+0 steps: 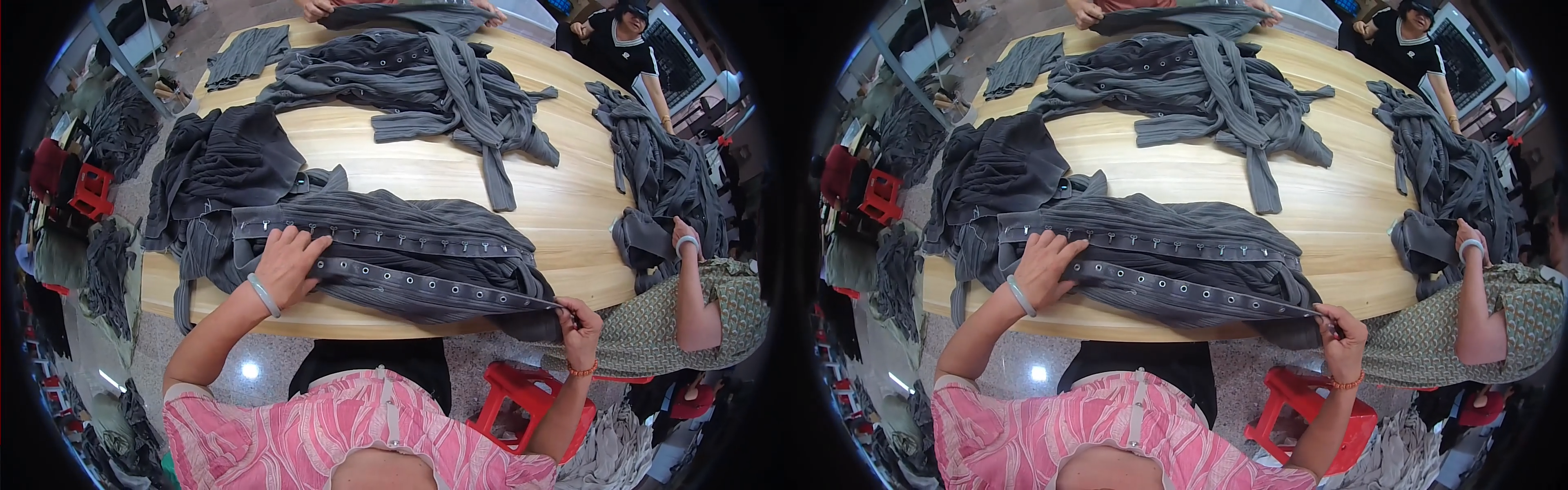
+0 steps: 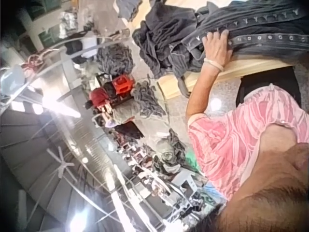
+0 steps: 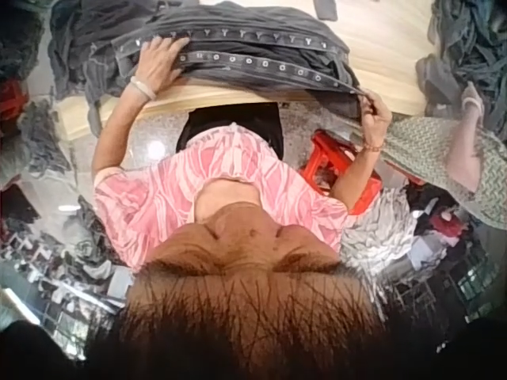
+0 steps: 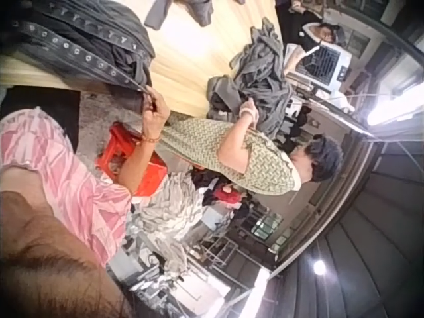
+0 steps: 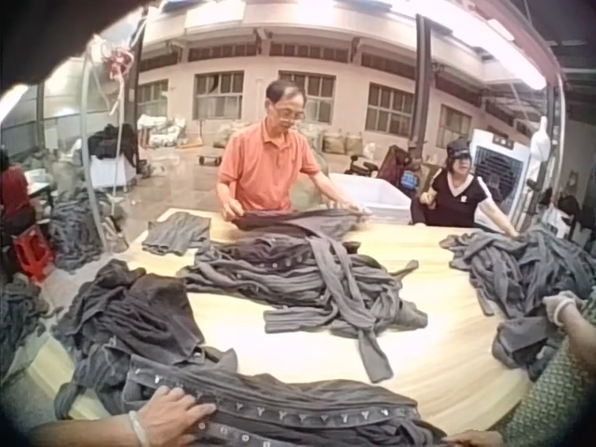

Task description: Trimming excess threads from gray garment components using small hand snips on a factory table.

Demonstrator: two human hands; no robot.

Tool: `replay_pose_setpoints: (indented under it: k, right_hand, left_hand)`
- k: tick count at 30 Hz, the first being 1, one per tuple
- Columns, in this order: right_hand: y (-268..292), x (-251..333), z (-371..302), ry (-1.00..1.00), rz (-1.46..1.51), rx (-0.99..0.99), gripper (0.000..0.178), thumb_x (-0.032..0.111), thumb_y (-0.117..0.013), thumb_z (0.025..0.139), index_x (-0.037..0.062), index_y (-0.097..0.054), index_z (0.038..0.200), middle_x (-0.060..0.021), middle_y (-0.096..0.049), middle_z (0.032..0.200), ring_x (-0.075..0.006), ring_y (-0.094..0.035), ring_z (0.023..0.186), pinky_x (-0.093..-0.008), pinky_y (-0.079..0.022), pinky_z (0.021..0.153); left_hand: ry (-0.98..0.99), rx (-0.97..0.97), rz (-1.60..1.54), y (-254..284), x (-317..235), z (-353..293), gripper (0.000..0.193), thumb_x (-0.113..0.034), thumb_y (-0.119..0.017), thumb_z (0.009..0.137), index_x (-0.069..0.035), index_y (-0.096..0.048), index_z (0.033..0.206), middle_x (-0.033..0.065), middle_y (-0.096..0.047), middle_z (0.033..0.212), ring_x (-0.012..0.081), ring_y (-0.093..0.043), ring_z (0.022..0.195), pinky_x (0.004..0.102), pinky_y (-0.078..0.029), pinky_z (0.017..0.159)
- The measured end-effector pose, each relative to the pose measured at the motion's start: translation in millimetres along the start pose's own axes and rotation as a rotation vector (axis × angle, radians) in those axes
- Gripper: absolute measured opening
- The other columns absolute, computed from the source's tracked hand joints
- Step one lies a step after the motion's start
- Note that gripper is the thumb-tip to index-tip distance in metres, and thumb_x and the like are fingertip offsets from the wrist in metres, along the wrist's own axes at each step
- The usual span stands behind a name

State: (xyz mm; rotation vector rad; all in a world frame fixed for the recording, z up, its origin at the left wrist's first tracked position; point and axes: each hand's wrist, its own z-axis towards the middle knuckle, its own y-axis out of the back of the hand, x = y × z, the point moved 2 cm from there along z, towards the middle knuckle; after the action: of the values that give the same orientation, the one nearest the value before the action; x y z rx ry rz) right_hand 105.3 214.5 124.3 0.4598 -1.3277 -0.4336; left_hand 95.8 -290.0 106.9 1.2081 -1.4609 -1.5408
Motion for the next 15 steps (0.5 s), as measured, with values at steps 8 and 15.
replay_pose_setpoints:
  k: [8,15]
  right_hand:
    - [3.8,-16.1,18.8,-0.114,-0.056,0.073,0.016,0.006,-0.068,0.099,-0.0029,-0.073,0.111,-0.0046,-0.073,0.1,-0.0105,-0.064,0.093,-0.0247,-0.05,0.085]
    - [-19.4,-46.2,57.4,-0.07,-0.041,0.093,0.014,-0.001,-0.07,0.093,-0.0027,-0.073,0.107,0.0005,-0.068,0.089,-0.006,-0.057,0.081,-0.022,-0.047,0.073]
  left_hand:
    - [-0.096,0.055,-0.527,23.8,27.5,-38.2,0.034,-0.02,-0.089,0.066,-0.011,-0.071,0.094,0.0053,-0.064,0.085,0.0284,-0.058,0.092,0.0387,-0.044,0.086]
    - [-0.048,-0.067,-0.145,67.4,38.2,-68.2,0.032,-0.03,-0.091,0.066,-0.012,-0.069,0.08,0.002,-0.061,0.083,0.0281,-0.056,0.097,0.0433,-0.036,0.095]
